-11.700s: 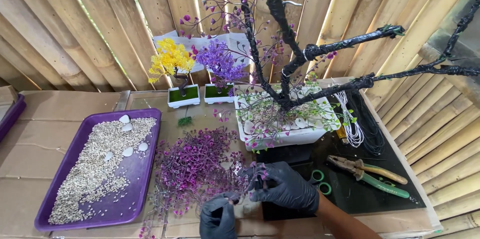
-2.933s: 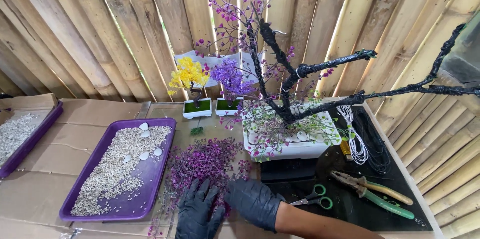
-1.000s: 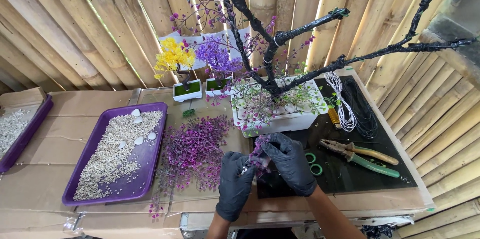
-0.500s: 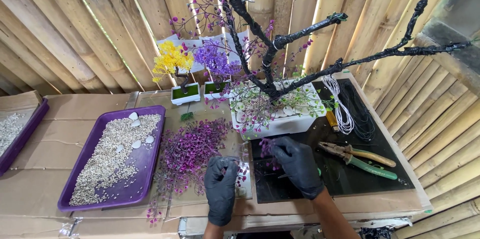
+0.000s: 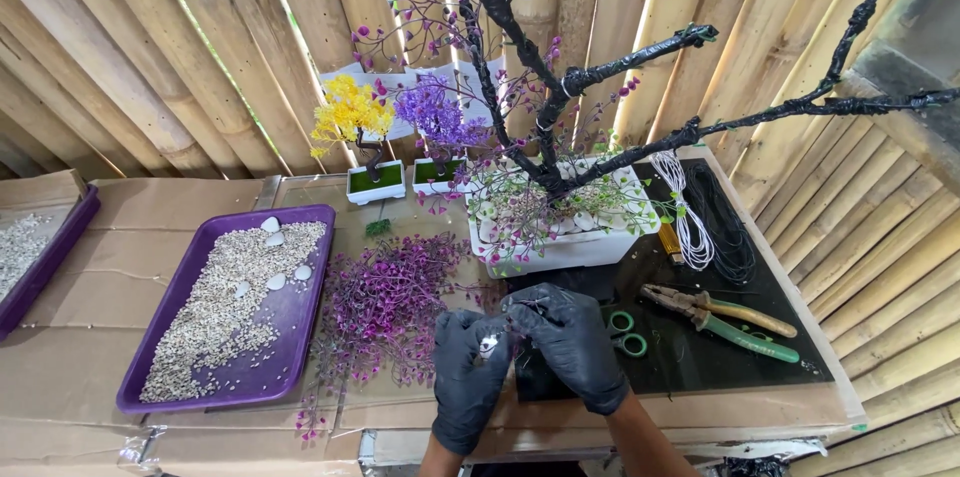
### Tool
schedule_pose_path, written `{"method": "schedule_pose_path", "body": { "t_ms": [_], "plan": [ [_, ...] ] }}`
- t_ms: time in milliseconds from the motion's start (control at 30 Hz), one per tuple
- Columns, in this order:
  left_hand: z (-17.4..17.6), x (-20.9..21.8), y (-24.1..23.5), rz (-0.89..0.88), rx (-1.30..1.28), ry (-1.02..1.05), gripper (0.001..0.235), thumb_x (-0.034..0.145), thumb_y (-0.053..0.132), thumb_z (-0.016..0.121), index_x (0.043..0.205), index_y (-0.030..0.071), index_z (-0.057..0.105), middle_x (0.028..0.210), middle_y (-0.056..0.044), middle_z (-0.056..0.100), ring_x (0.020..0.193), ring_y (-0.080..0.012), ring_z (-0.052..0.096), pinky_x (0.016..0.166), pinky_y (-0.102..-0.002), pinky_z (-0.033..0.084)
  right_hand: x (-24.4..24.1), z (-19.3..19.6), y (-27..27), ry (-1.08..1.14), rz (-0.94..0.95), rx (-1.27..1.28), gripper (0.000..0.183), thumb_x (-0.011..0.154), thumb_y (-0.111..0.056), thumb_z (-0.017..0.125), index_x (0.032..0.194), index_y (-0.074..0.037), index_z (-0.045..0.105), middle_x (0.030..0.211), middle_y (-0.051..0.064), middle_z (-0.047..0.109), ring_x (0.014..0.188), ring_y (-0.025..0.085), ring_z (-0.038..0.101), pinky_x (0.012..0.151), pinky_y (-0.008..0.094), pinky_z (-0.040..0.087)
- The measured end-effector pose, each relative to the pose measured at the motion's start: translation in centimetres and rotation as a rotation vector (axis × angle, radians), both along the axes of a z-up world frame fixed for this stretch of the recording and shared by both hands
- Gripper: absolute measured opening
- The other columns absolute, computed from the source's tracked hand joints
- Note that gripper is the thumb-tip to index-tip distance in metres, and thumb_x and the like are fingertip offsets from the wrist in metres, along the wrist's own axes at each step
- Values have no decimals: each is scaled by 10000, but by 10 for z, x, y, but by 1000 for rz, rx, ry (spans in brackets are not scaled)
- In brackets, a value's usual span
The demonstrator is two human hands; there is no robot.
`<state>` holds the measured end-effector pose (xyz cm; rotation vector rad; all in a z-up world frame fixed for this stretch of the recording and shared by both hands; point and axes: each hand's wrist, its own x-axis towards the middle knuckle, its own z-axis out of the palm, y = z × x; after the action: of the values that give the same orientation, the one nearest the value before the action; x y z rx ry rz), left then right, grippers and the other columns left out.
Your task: Assembling an artificial bonsai tree by attaching purple plastic flower clusters to black branches using wire cutters.
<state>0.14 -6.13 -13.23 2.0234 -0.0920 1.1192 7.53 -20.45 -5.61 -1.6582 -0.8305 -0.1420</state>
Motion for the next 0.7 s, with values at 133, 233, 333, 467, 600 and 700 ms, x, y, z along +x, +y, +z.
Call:
{"method": "schedule_pose_path", "body": {
  "t_ms": [133,233,333,467,600,700],
  "plan": [
    [-38,8,5,116,90,167,142,886,240,770,956,137,702,1017,-90,646,1013,-333,567,925,-468,439,3,-14,-1,37,-23,160,110,916,-112,725,979,-57,797,954,86,817,880,202,794,790,344,658],
    [-45,9,9,169,182,233,106,921,277,703,932,172,709,976,-58,651,1012,-346,583,974,-500,417,7,-24,-8,84,-108,333,141,930,-82,703,1040,-37,781,986,108,813,799,199,782,715,325,666],
    [-35,3,6,211,206,220,81,937,256,661,946,207,725,993,-32,654,1051,-338,577,993,-508,402,14,-45,-18,112,-121,476,158,968,-59,658,1097,-21,741,1041,140,791,754,229,780,648,308,654],
    [-1,-13,-6,125,36,52,139,950,183,647,1066,157,720,1078,-62,688,1084,-309,575,990,-466,463,1,-28,-28,-2,3,353,308,963,-46,659,1267,-96,685,1258,136,736,1093,259,775,928,372,684],
    [13,-23,-25,-15,-117,28,198,955,268,665,1061,109,715,1054,-84,714,993,-298,655,984,-460,476,-24,-18,-31,-166,34,92,444,947,-269,707,1336,-71,630,1396,166,648,1250,303,667,959,405,600],
    [1,-19,-32,-138,-277,151,190,885,234,728,1031,114,748,1025,-78,735,966,-290,715,893,-458,586,-35,-31,-31,18,211,84,776,956,-642,600,1510,-108,497,1570,177,479,1474,361,470,1156,521,456]
  ]
}}
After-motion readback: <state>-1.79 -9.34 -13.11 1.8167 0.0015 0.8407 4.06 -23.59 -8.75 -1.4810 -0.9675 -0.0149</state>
